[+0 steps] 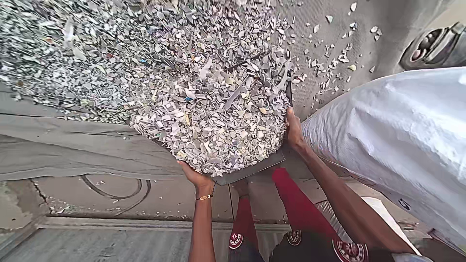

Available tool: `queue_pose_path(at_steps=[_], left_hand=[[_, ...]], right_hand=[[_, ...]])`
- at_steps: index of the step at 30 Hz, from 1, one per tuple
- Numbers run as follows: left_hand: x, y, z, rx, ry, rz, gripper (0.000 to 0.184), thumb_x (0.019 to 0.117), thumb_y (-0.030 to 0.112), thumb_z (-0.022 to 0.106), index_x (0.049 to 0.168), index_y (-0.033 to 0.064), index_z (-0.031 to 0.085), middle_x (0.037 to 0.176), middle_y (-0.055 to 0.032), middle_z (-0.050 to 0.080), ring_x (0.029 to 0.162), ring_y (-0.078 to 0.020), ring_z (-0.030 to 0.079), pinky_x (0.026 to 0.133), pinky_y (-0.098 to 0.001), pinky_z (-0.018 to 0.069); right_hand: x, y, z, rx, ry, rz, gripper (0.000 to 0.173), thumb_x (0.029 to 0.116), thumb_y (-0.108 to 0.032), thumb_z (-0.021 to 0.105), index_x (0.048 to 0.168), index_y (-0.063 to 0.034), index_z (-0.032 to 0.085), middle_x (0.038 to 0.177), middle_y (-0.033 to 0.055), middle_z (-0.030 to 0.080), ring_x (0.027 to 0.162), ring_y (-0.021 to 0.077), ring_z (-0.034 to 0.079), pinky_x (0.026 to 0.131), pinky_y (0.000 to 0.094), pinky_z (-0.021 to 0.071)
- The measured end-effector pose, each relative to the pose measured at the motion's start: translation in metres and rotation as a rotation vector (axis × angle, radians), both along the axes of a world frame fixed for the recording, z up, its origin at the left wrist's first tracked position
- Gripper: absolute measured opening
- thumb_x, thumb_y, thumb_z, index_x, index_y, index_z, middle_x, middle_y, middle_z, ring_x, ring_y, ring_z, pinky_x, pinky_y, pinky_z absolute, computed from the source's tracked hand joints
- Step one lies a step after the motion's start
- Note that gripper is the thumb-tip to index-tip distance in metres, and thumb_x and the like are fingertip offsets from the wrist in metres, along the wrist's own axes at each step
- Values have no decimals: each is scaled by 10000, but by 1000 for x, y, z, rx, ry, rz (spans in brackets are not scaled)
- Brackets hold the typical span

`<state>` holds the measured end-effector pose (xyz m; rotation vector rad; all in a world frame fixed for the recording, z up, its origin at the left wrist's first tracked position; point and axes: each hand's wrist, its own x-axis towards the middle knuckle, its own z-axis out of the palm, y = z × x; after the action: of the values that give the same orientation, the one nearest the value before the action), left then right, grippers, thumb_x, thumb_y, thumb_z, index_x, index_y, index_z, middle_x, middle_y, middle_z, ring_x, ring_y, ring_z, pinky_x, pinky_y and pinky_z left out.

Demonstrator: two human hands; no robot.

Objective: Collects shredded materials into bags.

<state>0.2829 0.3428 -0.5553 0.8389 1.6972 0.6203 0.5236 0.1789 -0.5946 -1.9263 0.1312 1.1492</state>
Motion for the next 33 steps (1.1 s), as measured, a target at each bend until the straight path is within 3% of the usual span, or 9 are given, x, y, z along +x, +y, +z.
queue_pose_path(at_steps=[4,8,15,17,19,21,24,29,33], left_hand=[[21,36,55,114,-59,-144,620,1111,436,61,1543,57,292,1427,-68,535,1260,-84,568,1059,-310,492],[37,47,173,104,1,-253,646,1106,483,95,1573,75,274,1503,-75,478,1312,-61,519,1091,-291,455],[19,19,426,-33,-237,-471,749,1067,546,-20,1590,62,211,1517,-44,479,1299,4,517,1077,-251,464],[6,3,482,-51,-367,-535,694,1078,539,39,1540,74,265,1352,70,624,1174,53,608,999,-213,531],[2,-8,526,-52,-491,-644,612,1095,506,88,1488,94,310,1220,142,674,1097,84,636,964,-191,549],[1,-27,562,-67,-440,-735,570,1103,476,118,1457,103,365,1226,113,663,1111,68,626,972,-207,542],[1,-51,588,-63,-246,-921,649,1099,432,134,1577,-4,175,1517,-132,413,1321,-39,472,1104,-280,419],[28,-76,571,-75,-242,-1040,680,1069,416,193,1564,-50,212,1588,-247,311,1424,-197,395,1161,-380,366],[46,-93,559,-217,-230,-1119,723,1055,426,291,1571,-70,194,1600,-300,257,1427,-298,372,1136,-483,373]], right_hand=[[13,29,54,65,-31,-133,657,1080,-506,262,1036,23,650,919,95,660,924,114,638,879,369,520],[15,29,167,54,-113,-167,689,1093,-478,233,1057,49,675,937,129,684,955,151,659,888,407,519],[-30,-40,430,38,-86,-486,677,1105,-495,277,1298,52,625,1321,221,641,1267,205,592,1089,434,446],[-52,-70,498,20,-14,-586,684,1108,-504,276,1382,50,570,1446,238,559,1377,249,515,1148,473,393],[-70,-97,542,46,37,-681,690,1106,-528,255,1459,3,518,1539,202,487,1445,243,453,1188,477,360],[-89,-122,568,75,57,-757,694,1105,-541,234,1517,-33,464,1600,169,424,1487,224,398,1218,463,324],[-106,-153,590,76,53,-831,694,1104,-546,235,1557,-52,416,1638,147,373,1518,214,347,1241,457,283],[-89,-202,569,11,26,-833,756,1087,-592,248,1539,-16,438,1646,179,350,1543,272,304,1255,523,238],[-51,-240,553,-178,39,-747,819,1086,-593,265,1351,116,575,1489,312,498,1465,386,412,1191,574,302]])
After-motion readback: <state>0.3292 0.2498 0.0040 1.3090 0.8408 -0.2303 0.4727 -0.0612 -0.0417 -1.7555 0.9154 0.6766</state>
